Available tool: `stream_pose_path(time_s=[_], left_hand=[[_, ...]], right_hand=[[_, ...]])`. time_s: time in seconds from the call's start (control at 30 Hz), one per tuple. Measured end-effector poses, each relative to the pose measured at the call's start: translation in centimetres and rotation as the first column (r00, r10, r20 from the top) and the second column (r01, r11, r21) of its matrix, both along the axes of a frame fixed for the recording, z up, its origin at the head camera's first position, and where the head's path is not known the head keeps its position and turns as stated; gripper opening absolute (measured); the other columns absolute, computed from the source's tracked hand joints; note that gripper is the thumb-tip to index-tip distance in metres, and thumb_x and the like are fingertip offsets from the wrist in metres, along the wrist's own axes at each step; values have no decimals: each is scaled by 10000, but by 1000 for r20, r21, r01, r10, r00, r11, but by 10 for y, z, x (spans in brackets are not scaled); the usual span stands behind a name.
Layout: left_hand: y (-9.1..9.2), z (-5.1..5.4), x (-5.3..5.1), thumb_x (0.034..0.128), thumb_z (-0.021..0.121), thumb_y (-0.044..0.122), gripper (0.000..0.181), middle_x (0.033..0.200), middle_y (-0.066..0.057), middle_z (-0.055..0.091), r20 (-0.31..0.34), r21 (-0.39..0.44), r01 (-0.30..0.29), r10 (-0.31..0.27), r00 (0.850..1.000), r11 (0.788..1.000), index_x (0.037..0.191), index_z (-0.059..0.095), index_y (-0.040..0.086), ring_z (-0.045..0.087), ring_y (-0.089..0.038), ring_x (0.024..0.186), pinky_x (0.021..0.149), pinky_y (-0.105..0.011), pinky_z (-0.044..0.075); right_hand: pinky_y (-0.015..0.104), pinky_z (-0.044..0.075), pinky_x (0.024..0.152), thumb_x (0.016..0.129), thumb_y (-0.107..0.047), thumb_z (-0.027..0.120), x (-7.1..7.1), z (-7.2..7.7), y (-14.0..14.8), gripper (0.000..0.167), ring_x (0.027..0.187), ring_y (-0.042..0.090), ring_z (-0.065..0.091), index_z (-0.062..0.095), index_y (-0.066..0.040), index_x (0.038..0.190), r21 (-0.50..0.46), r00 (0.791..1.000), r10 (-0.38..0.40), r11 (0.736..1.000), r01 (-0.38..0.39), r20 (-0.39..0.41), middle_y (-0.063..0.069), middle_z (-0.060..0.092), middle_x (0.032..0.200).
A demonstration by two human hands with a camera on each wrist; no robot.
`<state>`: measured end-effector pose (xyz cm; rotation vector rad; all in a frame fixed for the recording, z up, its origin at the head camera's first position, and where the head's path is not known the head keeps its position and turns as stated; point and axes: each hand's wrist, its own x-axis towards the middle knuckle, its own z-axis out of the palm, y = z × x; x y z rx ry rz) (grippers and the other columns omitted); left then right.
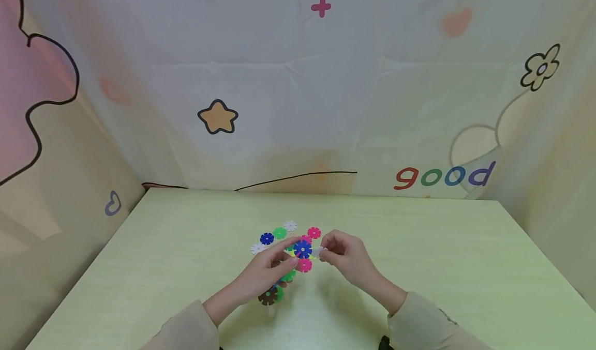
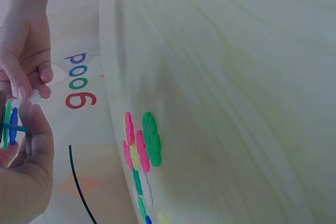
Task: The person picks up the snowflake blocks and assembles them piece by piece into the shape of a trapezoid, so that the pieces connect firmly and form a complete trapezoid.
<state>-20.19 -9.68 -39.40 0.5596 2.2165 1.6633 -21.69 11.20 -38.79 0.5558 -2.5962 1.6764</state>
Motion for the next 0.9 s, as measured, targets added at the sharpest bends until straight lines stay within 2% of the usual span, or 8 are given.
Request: stream_pose_path(time_s=[0.13,0.27,0.37,0.5,0.6,0.73,0.9], left_hand=[[-1,-1,0,880,500,384,451,978,-164,583,4,0,12,-12,1000,1000,1312,377,347,544,-188,651,623,-298,503],[0,0,0,878,502,387,442,927,-130,581,3,-12,20,-20,1000,1000,1303,385,365,460,-111,562,525,-223,444],[-1,1,0,877,505,385,435,908,-127,584,16,-23,27,-26,1000,999,1296,392,378,404,-99,503,456,-195,366],[-3,2,1,875,513,368,448,909,-141,580,42,-27,41,-39,998,999,1308,399,341,374,-98,479,453,-192,352],[-4,3,2,872,516,368,458,902,-129,590,56,-26,52,-51,997,998,1313,408,305,380,-97,474,459,-196,361],[-4,6,4,870,522,360,448,877,-112,601,88,-1,71,-71,994,997,1303,422,311,382,-97,455,451,-196,356],[-5,8,6,874,521,339,443,830,-69,603,84,14,87,-88,993,996,1304,424,302,381,-91,451,449,-194,362]], right_hand=[[196,495,633,795,9,607,0,0,0,63,710,197,613,581,-7,850,2,1000,11,1000,-11,-6,144,620,811],[193,493,627,793,7,611,1,1,1,63,718,253,600,592,-12,851,11,1000,21,1000,-21,-23,124,616,804],[190,490,619,791,-18,624,3,2,1,58,693,207,588,606,-28,845,23,998,28,999,-27,-47,105,619,795],[187,490,611,780,-40,644,8,3,1,51,654,106,562,623,-48,826,56,990,44,998,-36,-135,75,635,777],[192,492,596,764,-21,655,12,2,1,63,638,69,552,632,-50,815,91,968,60,995,-38,-243,56,645,762],[197,494,567,729,29,669,17,2,1,103,620,54,553,634,-44,792,125,921,81,992,-35,-381,49,643,737],[175,479,534,686,76,686,21,3,-2,142,588,25,519,631,-38,749,141,865,96,990,-29,-493,20,626,702]])
